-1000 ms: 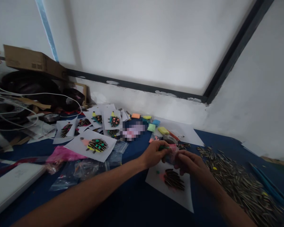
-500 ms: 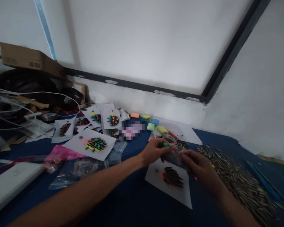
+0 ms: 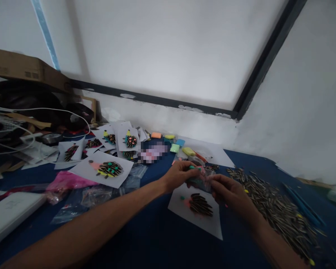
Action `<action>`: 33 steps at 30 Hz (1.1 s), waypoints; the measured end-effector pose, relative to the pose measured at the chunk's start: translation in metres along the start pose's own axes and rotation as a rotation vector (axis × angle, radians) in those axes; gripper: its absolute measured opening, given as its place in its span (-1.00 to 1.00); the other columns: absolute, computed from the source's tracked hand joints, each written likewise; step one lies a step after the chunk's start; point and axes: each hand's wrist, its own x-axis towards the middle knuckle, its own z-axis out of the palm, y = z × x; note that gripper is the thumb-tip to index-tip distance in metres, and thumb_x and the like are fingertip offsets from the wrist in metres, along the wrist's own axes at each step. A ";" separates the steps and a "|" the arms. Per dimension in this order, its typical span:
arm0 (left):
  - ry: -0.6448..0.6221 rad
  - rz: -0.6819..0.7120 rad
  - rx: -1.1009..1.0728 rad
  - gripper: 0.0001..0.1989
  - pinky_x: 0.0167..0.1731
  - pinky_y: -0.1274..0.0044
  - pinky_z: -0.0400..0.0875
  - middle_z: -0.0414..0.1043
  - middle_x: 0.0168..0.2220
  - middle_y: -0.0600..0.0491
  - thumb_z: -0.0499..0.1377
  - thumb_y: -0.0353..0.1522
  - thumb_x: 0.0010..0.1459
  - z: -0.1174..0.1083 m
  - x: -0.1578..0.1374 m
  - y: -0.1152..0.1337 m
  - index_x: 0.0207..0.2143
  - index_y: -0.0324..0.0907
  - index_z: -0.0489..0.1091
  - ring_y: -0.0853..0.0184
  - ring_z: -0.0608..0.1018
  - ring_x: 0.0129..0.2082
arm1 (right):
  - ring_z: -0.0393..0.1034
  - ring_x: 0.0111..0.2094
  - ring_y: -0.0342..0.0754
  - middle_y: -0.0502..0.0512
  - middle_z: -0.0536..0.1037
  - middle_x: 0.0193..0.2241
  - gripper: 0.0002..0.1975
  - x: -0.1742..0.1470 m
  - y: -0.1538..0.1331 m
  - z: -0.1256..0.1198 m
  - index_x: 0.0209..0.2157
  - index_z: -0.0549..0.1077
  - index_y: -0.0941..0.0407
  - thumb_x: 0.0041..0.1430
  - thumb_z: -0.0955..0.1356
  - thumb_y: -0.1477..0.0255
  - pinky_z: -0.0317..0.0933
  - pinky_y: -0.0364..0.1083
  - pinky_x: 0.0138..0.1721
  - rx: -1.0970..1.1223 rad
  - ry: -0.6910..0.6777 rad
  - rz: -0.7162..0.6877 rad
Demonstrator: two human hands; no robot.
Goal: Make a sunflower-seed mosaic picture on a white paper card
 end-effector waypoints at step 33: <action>-0.010 -0.058 -0.069 -0.64 -0.44 0.50 0.47 0.48 -0.37 0.01 0.36 -0.35 -0.09 0.003 -0.005 0.014 -0.23 -0.27 0.39 0.39 0.55 -0.51 | 0.16 -0.70 -0.23 0.04 0.53 -0.53 -0.62 0.001 0.006 0.001 -0.38 0.39 0.11 -0.19 0.43 0.15 -0.01 -0.20 -0.69 0.001 0.148 -0.097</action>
